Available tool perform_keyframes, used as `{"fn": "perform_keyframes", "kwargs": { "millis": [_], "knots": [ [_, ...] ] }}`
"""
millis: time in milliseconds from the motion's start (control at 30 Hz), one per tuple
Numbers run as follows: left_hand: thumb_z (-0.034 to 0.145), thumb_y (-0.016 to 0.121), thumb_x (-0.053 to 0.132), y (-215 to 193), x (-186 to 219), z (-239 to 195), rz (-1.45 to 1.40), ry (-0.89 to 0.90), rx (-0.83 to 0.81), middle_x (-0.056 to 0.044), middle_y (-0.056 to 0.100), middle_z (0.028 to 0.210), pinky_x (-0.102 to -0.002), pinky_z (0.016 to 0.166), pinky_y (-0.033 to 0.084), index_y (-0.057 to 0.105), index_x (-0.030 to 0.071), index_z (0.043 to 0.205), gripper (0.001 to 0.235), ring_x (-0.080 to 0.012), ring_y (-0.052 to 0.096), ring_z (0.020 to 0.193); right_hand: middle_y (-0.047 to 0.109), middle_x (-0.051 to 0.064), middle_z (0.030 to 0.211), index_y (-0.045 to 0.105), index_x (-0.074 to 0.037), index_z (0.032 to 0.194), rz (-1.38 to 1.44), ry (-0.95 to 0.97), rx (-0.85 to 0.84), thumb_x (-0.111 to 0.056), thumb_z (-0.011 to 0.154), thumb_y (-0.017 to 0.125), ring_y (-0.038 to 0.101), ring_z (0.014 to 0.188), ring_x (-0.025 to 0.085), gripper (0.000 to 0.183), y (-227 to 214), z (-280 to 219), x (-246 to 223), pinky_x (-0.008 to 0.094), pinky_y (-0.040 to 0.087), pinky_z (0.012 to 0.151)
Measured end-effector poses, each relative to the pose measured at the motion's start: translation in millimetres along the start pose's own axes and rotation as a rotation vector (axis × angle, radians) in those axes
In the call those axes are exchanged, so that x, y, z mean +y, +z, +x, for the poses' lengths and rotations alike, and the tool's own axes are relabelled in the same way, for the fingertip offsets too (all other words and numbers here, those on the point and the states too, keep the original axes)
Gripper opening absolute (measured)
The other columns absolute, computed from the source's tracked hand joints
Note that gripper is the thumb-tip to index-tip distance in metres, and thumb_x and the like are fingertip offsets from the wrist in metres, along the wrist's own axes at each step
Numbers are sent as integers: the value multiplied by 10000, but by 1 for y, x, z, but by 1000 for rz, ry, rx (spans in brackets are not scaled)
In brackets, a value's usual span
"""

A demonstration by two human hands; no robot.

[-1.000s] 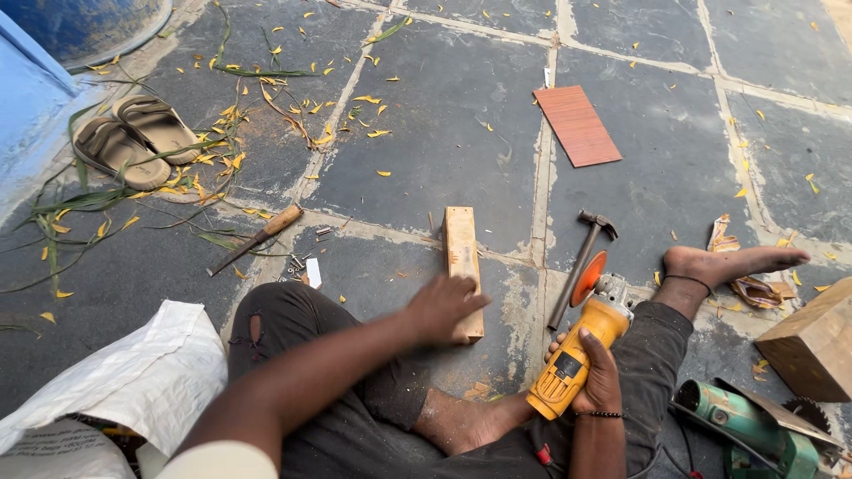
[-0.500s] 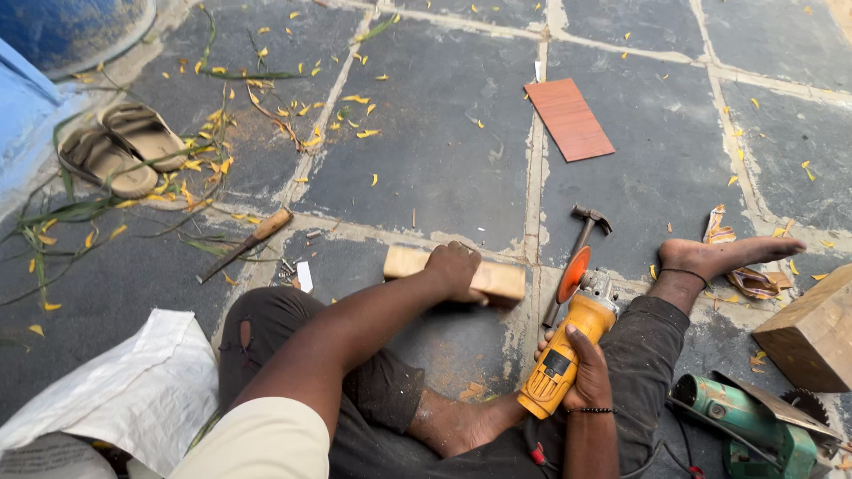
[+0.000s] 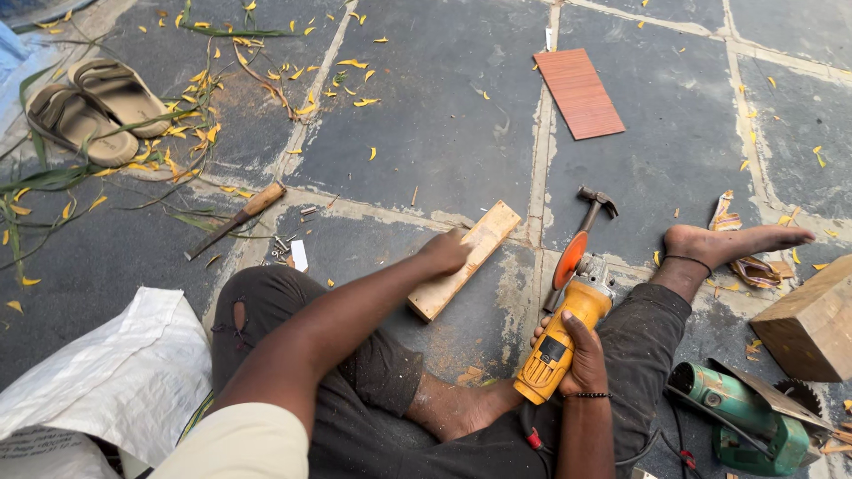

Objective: The person sits on a tiled floor and assembles a small wooden box. They use a hammer to drive nails into the wooden pieces to join them together. After assembly, they use a handheld rotary tool to smooth the edges of the box.

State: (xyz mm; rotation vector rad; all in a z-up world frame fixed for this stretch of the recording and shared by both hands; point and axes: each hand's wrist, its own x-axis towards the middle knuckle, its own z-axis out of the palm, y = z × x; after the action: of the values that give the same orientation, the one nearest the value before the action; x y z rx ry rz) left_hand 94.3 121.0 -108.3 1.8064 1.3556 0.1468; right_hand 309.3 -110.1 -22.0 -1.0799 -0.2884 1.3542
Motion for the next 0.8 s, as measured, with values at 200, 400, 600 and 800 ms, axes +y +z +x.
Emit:
{"fn": "perform_keyframes", "kwargs": {
  "millis": [200, 400, 600, 800],
  "knots": [
    [870, 683, 313, -25, -84, -70, -241, 165, -416, -165, 673, 1304, -374, 966, 526, 415, 44, 1510, 745, -240, 659, 1114, 691, 143, 865, 582, 23, 1099, -85, 45, 8, -237, 914, 730, 730, 745, 243, 352, 5, 2, 8, 408, 650, 653],
    [578, 911, 277, -61, -72, -112, -64, 200, -548, -206, 584, 1414, -414, 1072, 482, 204, 74, 1599, 1259, -292, 592, 1285, 694, 135, 856, 577, -19, 1086, -114, 62, 11, -211, 897, 728, 730, 722, 226, 309, 16, 2, 15, 394, 650, 635],
    [653, 881, 629, -69, -53, -131, 684, 359, -282, -79, 74, 1756, -593, 1229, 15, 297, 308, 1551, 1117, -352, -57, 1555, 692, 139, 841, 580, -36, 1082, -190, 40, 64, -189, 887, 730, 730, 696, 232, 290, 30, -6, 18, 379, 634, 588],
    [778, 638, 799, -29, -60, -103, 721, 785, -200, -167, 178, 1694, -493, 1273, 62, 262, 161, 1617, 1119, -325, 58, 1584, 675, 116, 777, 592, -26, 1037, -346, 26, 39, -178, 878, 744, 710, 644, 217, 267, 48, -4, 3, 364, 618, 540]
  ]
}}
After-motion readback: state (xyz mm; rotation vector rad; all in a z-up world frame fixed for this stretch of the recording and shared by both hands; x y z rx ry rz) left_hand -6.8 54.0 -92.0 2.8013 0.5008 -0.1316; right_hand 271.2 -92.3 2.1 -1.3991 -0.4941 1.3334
